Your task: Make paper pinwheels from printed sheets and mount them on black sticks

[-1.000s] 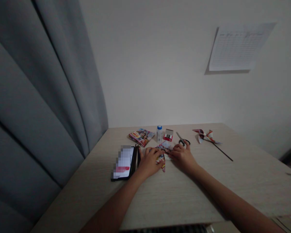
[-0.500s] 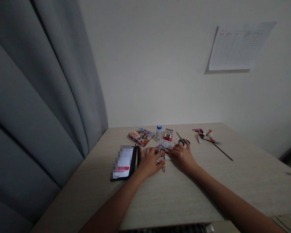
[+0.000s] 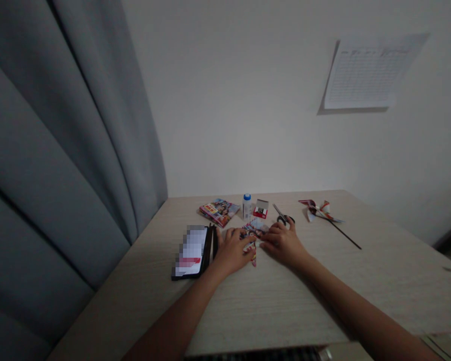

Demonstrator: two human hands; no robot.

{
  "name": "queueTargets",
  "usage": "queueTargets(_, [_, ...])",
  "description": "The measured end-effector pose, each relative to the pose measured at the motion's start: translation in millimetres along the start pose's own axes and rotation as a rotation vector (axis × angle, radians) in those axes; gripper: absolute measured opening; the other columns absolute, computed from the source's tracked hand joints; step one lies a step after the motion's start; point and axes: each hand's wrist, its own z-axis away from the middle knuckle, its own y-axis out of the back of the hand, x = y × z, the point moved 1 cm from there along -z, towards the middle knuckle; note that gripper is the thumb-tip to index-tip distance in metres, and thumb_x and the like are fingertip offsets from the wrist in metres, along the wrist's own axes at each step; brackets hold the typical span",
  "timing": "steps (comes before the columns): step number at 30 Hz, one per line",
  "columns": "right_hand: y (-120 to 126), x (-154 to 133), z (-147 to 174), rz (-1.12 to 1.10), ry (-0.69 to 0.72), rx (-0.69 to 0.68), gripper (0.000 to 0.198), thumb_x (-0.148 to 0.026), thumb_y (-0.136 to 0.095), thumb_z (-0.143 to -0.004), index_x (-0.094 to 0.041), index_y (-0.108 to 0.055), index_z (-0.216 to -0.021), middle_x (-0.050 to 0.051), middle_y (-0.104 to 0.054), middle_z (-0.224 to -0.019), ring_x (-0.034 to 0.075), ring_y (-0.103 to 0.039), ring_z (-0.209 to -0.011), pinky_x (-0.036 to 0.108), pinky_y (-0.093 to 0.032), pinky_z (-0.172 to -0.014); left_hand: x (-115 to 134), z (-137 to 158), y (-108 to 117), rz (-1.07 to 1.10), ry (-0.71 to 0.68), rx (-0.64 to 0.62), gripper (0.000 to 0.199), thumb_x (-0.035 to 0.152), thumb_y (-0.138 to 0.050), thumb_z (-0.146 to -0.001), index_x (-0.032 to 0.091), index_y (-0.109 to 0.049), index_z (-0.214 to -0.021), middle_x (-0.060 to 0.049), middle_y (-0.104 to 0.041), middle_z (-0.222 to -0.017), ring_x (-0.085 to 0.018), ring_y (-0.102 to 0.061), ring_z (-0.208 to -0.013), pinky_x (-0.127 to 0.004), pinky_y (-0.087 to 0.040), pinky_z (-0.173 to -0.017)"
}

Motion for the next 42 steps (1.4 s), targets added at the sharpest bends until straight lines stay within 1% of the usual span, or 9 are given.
queueTargets(5, [-2.6, 0.8, 0.2, 0.024, -0.004, -0.012, 0.02, -0.043, -0.061, -0.092, -0.034, -0.074, -0.104, 0.002, -0.075, -0.094, 0.023, -0.058, -0.102, 0.057, -0.008, -0.111, 1.0, -1.0, 1.1, -0.005, 0.016, -0.014, 0.048, 0.044, -0.063, -0.087, 0.046, -0.053, -0.134, -0.003, -0.054, -0.129, -0.031, -0.041, -0.125, -0.076, -0.001, -0.11])
queueTargets(10, [-1.8, 0.3, 0.5, -0.003, -0.011, -0.009, 0.019, -0.043, -0.062, -0.092, -0.034, -0.075, -0.102, 0.002, -0.074, -0.093, 0.023, -0.058, -0.102, 0.057, -0.009, -0.11, 0.8, -1.8, 0.0, -0.016, 0.019, -0.022, 0.041, 0.045, -0.061, -0.088, 0.046, -0.058, -0.129, -0.003, -0.053, -0.129, -0.031, -0.041, -0.125, -0.076, 0.002, -0.11])
queueTargets(14, [-1.0, -0.3, 0.2, -0.003, -0.014, -0.008, 0.02, -0.043, -0.061, -0.092, -0.034, -0.074, -0.104, 0.003, -0.074, -0.094, 0.024, -0.057, -0.102, 0.058, -0.011, -0.109, 1.5, -1.8, 0.6, -0.019, 0.011, -0.018, 0.042, 0.046, -0.063, -0.086, 0.046, -0.059, -0.128, -0.003, -0.054, -0.128, -0.032, -0.041, -0.124, -0.077, 0.002, -0.109])
queueTargets(17, [-1.3, -0.5, -0.1, 0.004, -0.014, -0.009, 0.02, -0.043, -0.061, -0.092, -0.034, -0.074, -0.104, 0.003, -0.074, -0.094, 0.024, -0.057, -0.102, 0.058, -0.01, -0.11, 2.7, -1.7, 1.7, -0.019, 0.022, -0.029, 0.042, 0.046, -0.063, -0.086, 0.045, -0.06, -0.128, -0.003, -0.054, -0.129, -0.032, -0.04, -0.124, -0.075, 0.002, -0.11])
queueTargets(25, [0.0, -0.3, -0.1, -0.003, -0.008, -0.003, 0.019, -0.041, -0.063, -0.091, -0.033, -0.074, -0.104, 0.002, -0.075, -0.095, 0.024, -0.058, -0.102, 0.058, -0.01, -0.11, 4.5, -1.4, 1.5, -0.033, 0.025, -0.022, 0.041, 0.043, -0.063, -0.086, 0.046, -0.06, -0.127, -0.003, -0.054, -0.129, -0.033, -0.041, -0.124, -0.076, 0.002, -0.109])
queueTargets(29, [0.6, 0.5, -0.6, -0.022, -0.007, -0.007, 0.018, -0.042, -0.064, -0.089, -0.033, -0.074, -0.1, 0.001, -0.075, -0.094, 0.024, -0.058, -0.102, 0.058, -0.009, -0.11, 3.8, -1.4, 0.0, -0.027, 0.023, -0.011, 0.042, 0.043, -0.062, -0.087, 0.047, -0.058, -0.128, -0.004, -0.053, -0.13, -0.033, -0.041, -0.125, -0.078, 0.002, -0.108])
queueTargets(36, [1.6, -0.7, 0.0, -0.023, -0.008, 0.009, 0.018, -0.042, -0.063, -0.091, -0.033, -0.074, -0.1, 0.001, -0.075, -0.093, 0.023, -0.058, -0.101, 0.057, -0.009, -0.111, 4.6, -0.9, 1.8, -0.021, 0.025, -0.018, 0.04, 0.043, -0.06, -0.088, 0.048, -0.059, -0.128, -0.003, -0.053, -0.13, -0.032, -0.04, -0.125, -0.076, 0.004, -0.109])
queueTargets(39, [1.0, -0.7, -0.2, -0.008, -0.007, 0.01, 0.017, -0.041, -0.064, -0.089, -0.034, -0.074, -0.101, 0.0, -0.075, -0.092, 0.022, -0.058, -0.1, 0.057, -0.007, -0.112, 5.7, -1.1, 4.5, -0.023, 0.017, -0.004, 0.045, 0.042, -0.062, -0.086, 0.046, -0.056, -0.13, -0.003, -0.054, -0.128, -0.031, -0.041, -0.124, -0.076, 0.006, -0.109])
queueTargets(42, [0.8, -0.6, -0.3, 0.002, 0.001, 0.008, 0.018, -0.041, -0.064, -0.089, -0.035, -0.074, -0.103, 0.0, -0.075, -0.093, 0.022, -0.059, -0.099, 0.057, -0.008, -0.112, 5.7, -1.9, 5.7, -0.021, 0.034, -0.008, 0.052, 0.044, -0.064, -0.084, 0.043, -0.053, -0.134, -0.004, -0.055, -0.127, -0.032, -0.04, -0.125, -0.073, 0.005, -0.111])
